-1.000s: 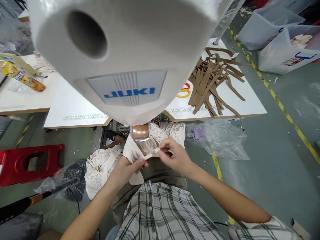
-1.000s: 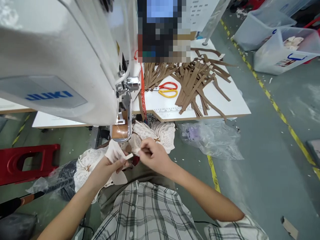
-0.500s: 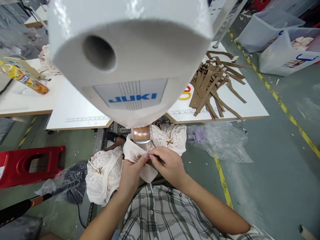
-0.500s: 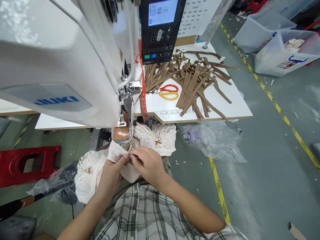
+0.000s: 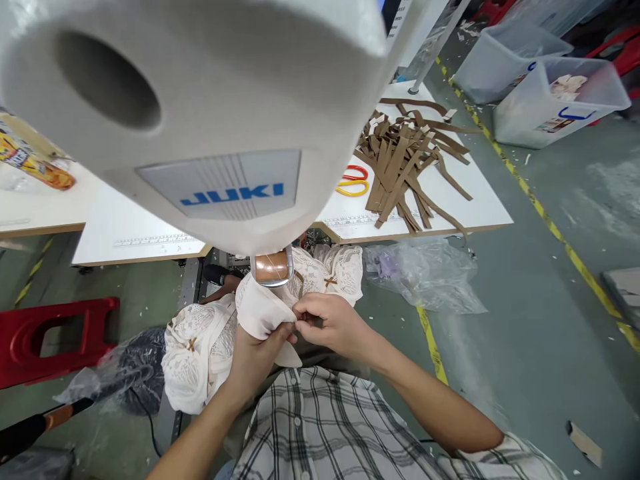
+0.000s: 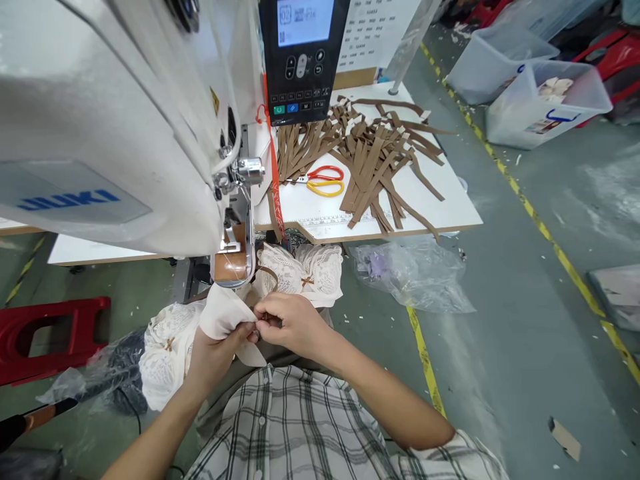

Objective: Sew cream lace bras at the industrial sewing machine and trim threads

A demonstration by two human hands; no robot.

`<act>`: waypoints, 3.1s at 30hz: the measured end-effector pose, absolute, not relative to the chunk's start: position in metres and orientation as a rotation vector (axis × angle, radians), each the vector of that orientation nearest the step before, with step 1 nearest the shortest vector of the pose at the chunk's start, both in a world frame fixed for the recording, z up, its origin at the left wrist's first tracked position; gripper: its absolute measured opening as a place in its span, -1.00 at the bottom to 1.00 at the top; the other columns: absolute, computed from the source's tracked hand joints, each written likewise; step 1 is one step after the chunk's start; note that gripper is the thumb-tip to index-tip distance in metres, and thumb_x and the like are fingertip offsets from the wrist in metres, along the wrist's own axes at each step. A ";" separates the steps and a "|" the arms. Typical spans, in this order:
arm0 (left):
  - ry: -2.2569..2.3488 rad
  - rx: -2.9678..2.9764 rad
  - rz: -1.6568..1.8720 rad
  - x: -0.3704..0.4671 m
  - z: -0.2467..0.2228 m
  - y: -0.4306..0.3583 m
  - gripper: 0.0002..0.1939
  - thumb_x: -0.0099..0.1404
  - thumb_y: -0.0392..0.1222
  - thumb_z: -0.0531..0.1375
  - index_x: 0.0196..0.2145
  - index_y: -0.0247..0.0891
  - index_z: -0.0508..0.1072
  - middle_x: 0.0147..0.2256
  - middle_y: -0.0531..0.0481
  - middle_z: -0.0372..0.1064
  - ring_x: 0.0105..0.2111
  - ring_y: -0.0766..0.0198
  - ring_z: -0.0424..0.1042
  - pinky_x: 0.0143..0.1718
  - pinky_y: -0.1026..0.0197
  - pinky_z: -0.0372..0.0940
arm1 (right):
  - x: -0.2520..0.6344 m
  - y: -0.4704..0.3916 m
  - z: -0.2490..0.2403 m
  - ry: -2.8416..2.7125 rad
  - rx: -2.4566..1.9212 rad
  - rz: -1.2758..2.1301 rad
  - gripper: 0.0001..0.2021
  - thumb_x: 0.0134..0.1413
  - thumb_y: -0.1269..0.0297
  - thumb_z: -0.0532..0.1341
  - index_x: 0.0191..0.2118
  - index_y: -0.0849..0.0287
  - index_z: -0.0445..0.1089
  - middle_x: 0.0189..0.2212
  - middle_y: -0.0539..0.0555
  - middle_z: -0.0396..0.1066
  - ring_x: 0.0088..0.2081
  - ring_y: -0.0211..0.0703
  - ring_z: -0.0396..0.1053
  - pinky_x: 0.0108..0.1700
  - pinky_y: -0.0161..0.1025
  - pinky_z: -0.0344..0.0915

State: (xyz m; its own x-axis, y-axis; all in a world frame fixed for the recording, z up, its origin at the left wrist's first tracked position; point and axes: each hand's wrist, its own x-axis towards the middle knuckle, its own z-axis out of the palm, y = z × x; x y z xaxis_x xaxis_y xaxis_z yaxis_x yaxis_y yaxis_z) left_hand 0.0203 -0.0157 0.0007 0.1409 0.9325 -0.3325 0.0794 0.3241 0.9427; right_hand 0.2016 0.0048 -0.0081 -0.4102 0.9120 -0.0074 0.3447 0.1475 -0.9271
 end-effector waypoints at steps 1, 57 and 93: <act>1.274 1.044 0.823 0.020 -0.001 -0.016 -0.79 0.19 -0.08 0.31 -0.41 -0.30 0.52 -0.51 -0.01 0.49 -0.50 0.25 0.46 -0.40 0.24 0.35 | 0.202 0.004 -0.009 -1.847 -1.180 1.266 -0.89 0.00 0.50 0.18 -0.43 0.15 0.38 -0.48 -0.04 0.31 -0.43 -0.28 0.26 -0.38 -0.35 0.12; 1.180 0.966 0.544 0.023 0.015 0.015 -0.72 0.13 -0.06 0.38 -0.45 -0.33 0.45 -0.50 0.01 0.40 -0.46 0.31 0.33 -0.39 0.29 0.23 | 0.220 0.012 0.009 -1.628 -1.306 1.588 -0.84 0.07 0.26 0.22 -0.42 0.20 0.49 -0.63 -0.12 0.04 -0.52 -0.34 0.02 -0.47 -0.34 -0.05; 0.882 2.870 0.719 -0.047 -0.004 0.053 -0.19 0.28 0.05 0.26 0.37 -0.16 0.03 -0.12 -0.11 0.54 0.00 0.00 0.48 0.07 0.05 0.35 | 0.195 0.110 0.113 -2.698 -1.286 1.054 -0.77 -0.02 0.30 0.19 -0.57 0.16 0.13 -0.62 -0.10 0.02 -0.51 -0.32 -0.08 -0.42 -0.27 -0.12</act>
State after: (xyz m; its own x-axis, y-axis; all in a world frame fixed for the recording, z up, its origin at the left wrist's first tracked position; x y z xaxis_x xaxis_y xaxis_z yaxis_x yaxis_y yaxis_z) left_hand -0.0471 0.0529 -0.0044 0.7283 0.5436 0.4174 0.5183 -0.8353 0.1835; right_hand 0.1951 0.1103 0.1132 -0.6706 0.6813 -0.2933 0.6997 0.4498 -0.5551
